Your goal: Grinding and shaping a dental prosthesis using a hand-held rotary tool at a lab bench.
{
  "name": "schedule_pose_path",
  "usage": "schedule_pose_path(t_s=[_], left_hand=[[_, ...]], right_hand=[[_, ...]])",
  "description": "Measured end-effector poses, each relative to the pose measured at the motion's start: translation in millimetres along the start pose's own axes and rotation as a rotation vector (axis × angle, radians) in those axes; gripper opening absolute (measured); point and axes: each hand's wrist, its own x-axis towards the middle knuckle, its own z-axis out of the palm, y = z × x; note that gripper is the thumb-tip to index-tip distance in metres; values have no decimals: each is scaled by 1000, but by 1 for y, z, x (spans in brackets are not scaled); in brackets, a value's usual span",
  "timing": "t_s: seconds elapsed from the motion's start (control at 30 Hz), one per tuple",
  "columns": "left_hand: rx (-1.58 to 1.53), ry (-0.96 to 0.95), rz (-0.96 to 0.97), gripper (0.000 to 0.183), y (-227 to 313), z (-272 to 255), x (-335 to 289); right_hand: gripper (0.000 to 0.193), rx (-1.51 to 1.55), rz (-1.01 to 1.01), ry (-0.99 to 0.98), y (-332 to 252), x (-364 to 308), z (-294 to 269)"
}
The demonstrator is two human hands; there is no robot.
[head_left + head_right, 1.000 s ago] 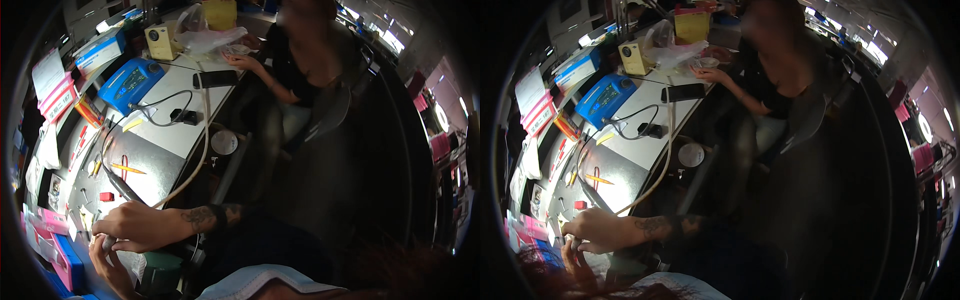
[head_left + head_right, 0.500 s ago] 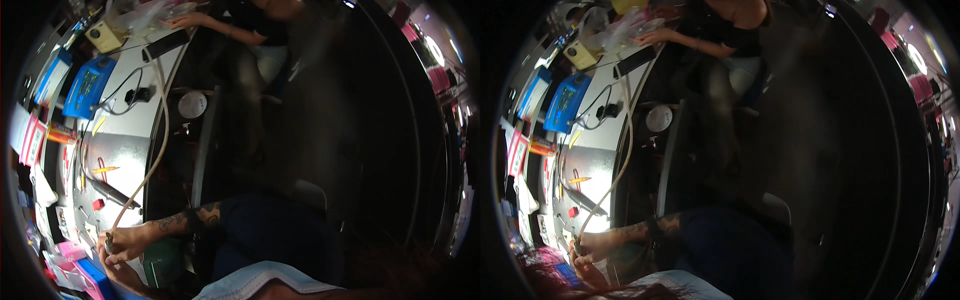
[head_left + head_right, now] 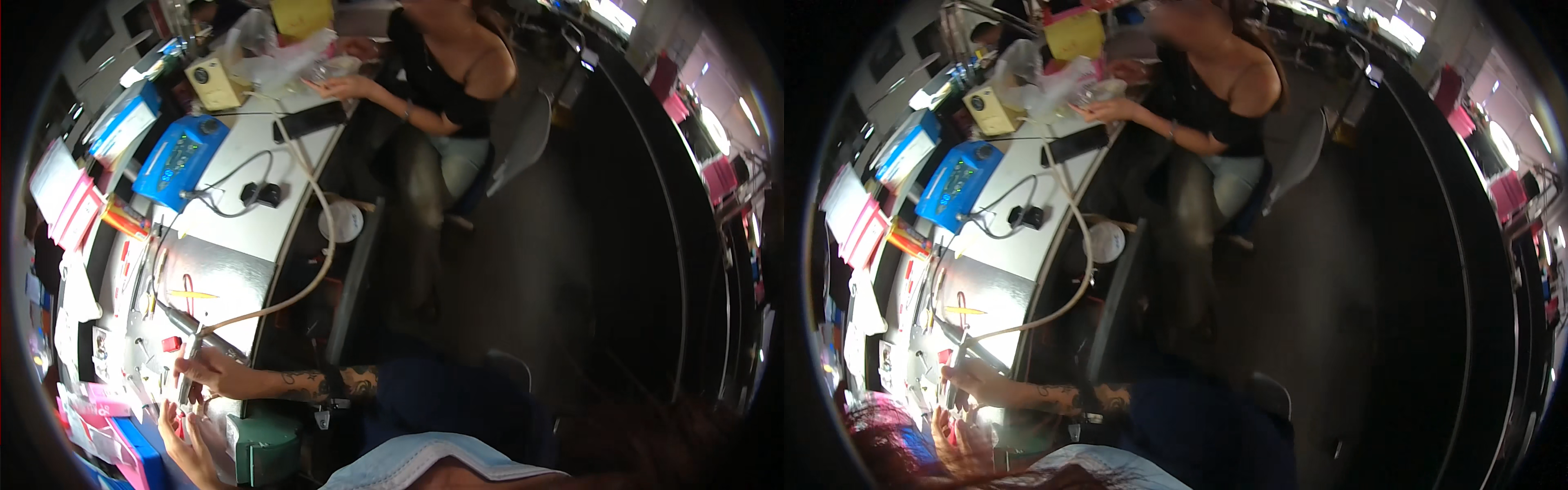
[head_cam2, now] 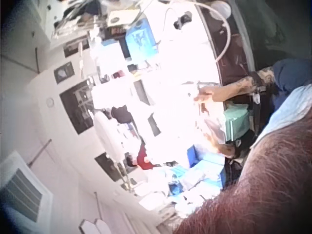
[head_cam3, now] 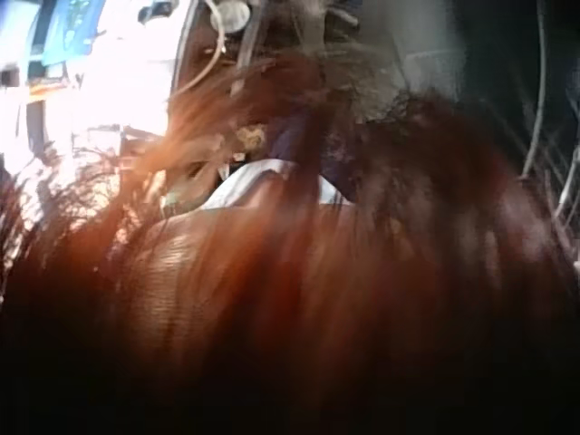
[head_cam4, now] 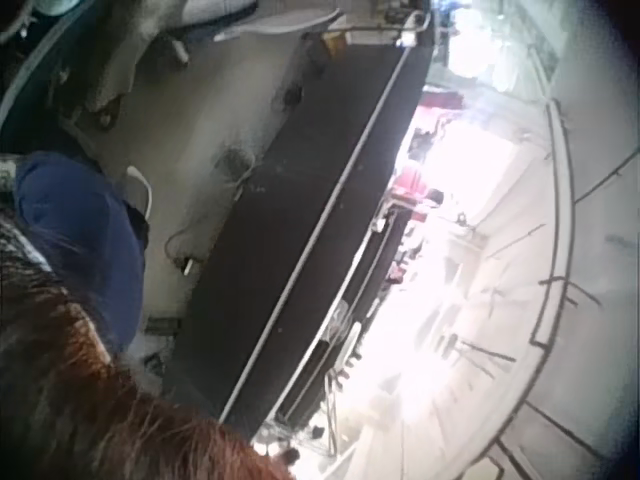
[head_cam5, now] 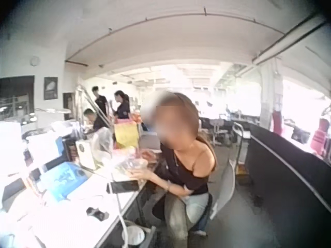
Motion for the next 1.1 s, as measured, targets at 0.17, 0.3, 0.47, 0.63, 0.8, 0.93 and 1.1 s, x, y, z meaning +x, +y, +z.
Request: schedule_pose_path(t_s=[0.17,0.3,0.47,0.63,0.8,0.93,1.1], left_hand=[[253,-56,52,38,31,-1,-3],[183,-71,-25,28,43,4,-3],[221,-58,131,26,43,12,-3],[167,27,120,29,47,17,-5],[91,-13,43,19,51,21,-1],[128,6,60,16,47,19,-1],[123,36,74,18,52,22,1]], right_hand=[[23,61,-201,-53,-6,-4,3],[25,-3,-71,-125,-9,-12,8],[23,-356,-191,-124,-13,-19,7],[15,-435,-292,-134,-45,-31,11],[24,-410,-176,-119,-49,-43,-4],[20,-161,144,-120,-61,-48,-4],[17,-269,97,-63,-50,-36,-19]])
